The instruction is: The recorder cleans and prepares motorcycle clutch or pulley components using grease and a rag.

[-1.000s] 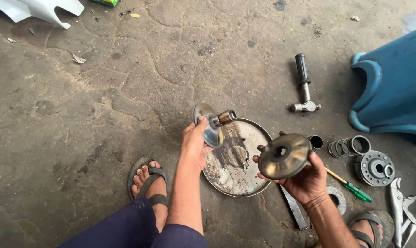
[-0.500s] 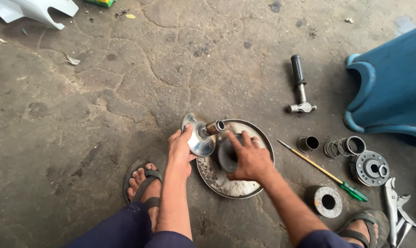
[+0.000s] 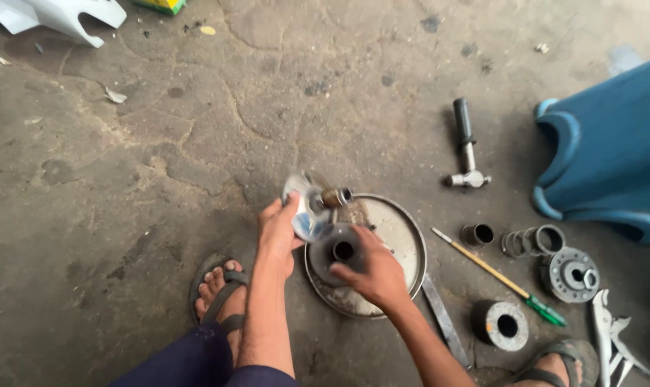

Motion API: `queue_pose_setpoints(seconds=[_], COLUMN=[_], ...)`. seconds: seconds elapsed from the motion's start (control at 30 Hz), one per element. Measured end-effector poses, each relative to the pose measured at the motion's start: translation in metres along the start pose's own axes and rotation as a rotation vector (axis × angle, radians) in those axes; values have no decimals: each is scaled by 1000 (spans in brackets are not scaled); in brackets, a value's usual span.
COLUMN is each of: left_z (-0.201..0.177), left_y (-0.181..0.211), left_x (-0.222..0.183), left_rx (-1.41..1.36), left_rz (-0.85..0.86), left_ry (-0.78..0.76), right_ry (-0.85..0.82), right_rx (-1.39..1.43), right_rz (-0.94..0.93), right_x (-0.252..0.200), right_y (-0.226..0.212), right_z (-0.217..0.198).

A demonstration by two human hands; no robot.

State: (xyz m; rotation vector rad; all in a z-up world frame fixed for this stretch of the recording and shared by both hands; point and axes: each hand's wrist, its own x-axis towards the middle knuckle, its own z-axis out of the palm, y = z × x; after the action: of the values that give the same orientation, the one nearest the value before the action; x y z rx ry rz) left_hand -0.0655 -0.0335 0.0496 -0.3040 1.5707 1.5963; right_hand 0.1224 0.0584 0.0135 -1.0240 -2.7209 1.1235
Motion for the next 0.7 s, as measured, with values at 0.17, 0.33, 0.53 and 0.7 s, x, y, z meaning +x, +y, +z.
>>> queue_pose_setpoints(seconds=[0.17, 0.33, 0.53, 0.7], left_z=[11, 35, 61, 62], left_y=[-26, -69, -89, -93], left_x=[3, 6, -4, -6], left_rx=[116, 20, -45, 108], left_rz=[-10, -119, -212, -134], left_ry=[-149, -146, -76, -111], right_ry=[87, 251, 302, 361], right_rx=[1335, 1779, 1828, 1750], right_rz=[389, 570, 492, 482], right_x=[-33, -42, -47, -46], right_y=[51, 45, 49, 33], right_z=[-42, -82, -100, -108])
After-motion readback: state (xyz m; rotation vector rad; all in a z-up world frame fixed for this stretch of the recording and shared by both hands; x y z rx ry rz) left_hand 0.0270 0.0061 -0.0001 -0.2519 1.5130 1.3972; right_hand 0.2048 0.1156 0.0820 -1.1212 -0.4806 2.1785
